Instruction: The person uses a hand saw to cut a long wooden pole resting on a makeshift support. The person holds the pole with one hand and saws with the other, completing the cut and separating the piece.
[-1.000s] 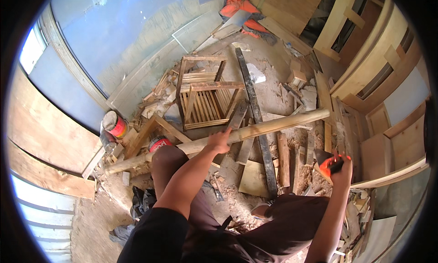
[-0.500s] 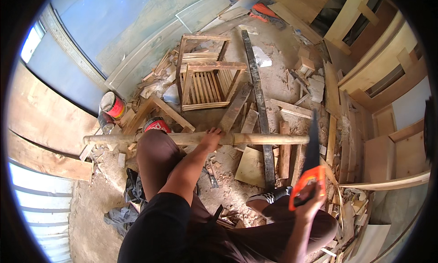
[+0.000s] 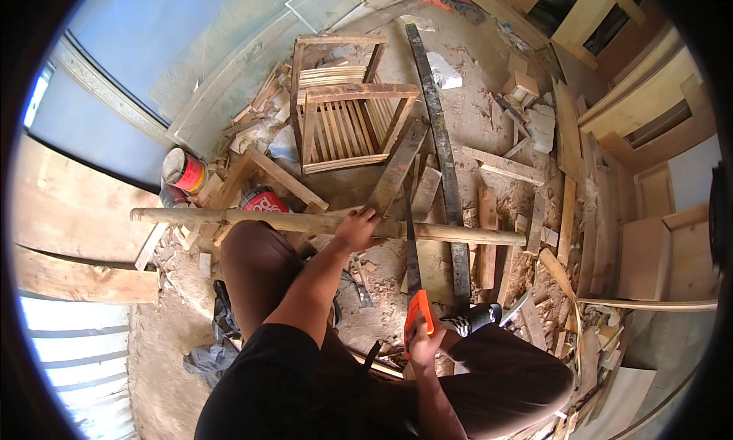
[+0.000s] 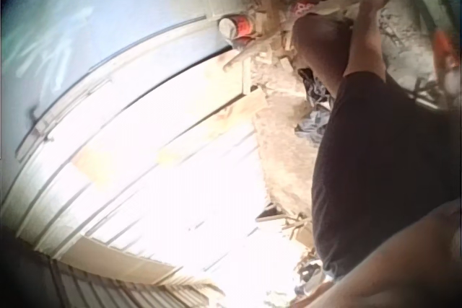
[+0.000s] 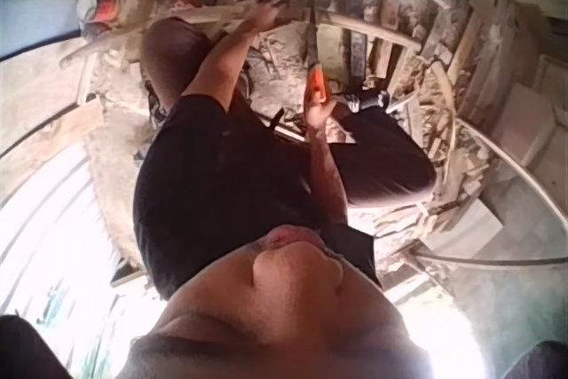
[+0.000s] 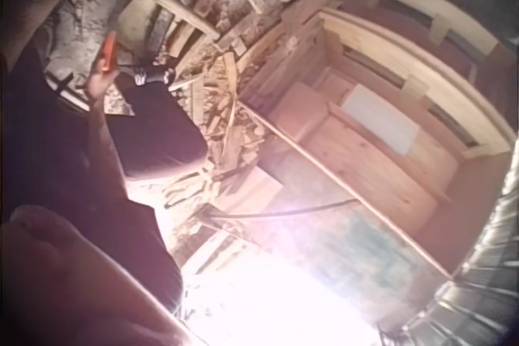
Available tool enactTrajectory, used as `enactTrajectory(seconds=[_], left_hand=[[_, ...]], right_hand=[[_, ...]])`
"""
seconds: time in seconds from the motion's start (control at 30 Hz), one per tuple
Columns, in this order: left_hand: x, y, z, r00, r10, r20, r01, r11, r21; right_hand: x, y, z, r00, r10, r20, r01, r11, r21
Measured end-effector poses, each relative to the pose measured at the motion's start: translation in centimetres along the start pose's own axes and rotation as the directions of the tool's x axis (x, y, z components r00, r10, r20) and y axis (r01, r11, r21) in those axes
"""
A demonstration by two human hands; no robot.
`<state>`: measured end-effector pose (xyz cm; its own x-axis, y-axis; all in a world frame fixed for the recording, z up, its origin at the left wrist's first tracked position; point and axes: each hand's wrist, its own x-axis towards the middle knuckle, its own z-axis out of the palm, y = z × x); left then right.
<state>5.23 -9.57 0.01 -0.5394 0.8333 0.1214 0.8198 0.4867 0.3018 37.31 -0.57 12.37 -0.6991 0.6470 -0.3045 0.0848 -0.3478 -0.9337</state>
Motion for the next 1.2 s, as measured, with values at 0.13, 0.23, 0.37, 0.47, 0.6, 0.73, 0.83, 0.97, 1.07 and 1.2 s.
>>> enactTrajectory(seconds=[0.13,0.23,0.37,0.47,0.6,0.73,0.83,0.97,1.07,1.2], left_hand=[[1.3,1.0,-0.1,0.999,-0.023,-0.032,0.024,0.999,0.03],[2.1,1.3,-0.8,0.995,-0.086,0.044,0.085,0.996,0.024],[3.8,0.8,-2.2,0.965,-0.164,0.205,0.163,0.986,0.022],[4.1,0.5,-2.2,0.947,-0.187,0.26,0.179,0.982,0.055],[4.4,0.8,-2.7,0.937,-0.157,0.312,0.149,0.988,0.049],[5.1,0.1,-2.6,0.892,-0.203,0.404,0.154,0.976,0.151],[5.8,0.4,-2.1,0.882,-0.19,0.432,0.13,0.978,0.164],[5.4,-1.0,-0.8,0.867,-0.245,0.434,0.189,0.967,0.17],[6.4,-1.7,-0.4,0.87,-0.267,0.415,0.205,0.961,0.188],[8.2,-1.2,-2.1,0.834,-0.258,0.488,0.216,0.966,0.142]], right_hand=[[0.0,1.2,-0.1,0.999,-0.047,0.016,0.047,0.999,-0.004],[-0.4,0.9,0.0,0.999,-0.025,0.023,0.025,0.999,-0.037],[-0.6,0.5,0.2,0.993,-0.1,0.059,0.107,0.987,-0.119],[-0.4,0.1,0.7,0.988,-0.147,0.056,0.149,0.988,-0.039],[-1.0,0.5,-0.9,0.998,0.038,0.042,-0.033,0.991,-0.129],[-1.5,-1.0,-0.5,0.998,0.067,0.013,-0.066,0.995,-0.073],[-2.3,-1.8,-1.6,1.0,0.027,-0.006,-0.028,0.983,-0.181],[-2.2,-1.9,-1.5,0.998,0.006,-0.058,-0.012,0.995,-0.094],[0.4,-2.4,-0.5,0.997,-0.035,-0.066,0.024,0.988,-0.154],[1.4,-0.2,-1.6,0.999,-0.052,-0.009,0.049,0.973,-0.227]])
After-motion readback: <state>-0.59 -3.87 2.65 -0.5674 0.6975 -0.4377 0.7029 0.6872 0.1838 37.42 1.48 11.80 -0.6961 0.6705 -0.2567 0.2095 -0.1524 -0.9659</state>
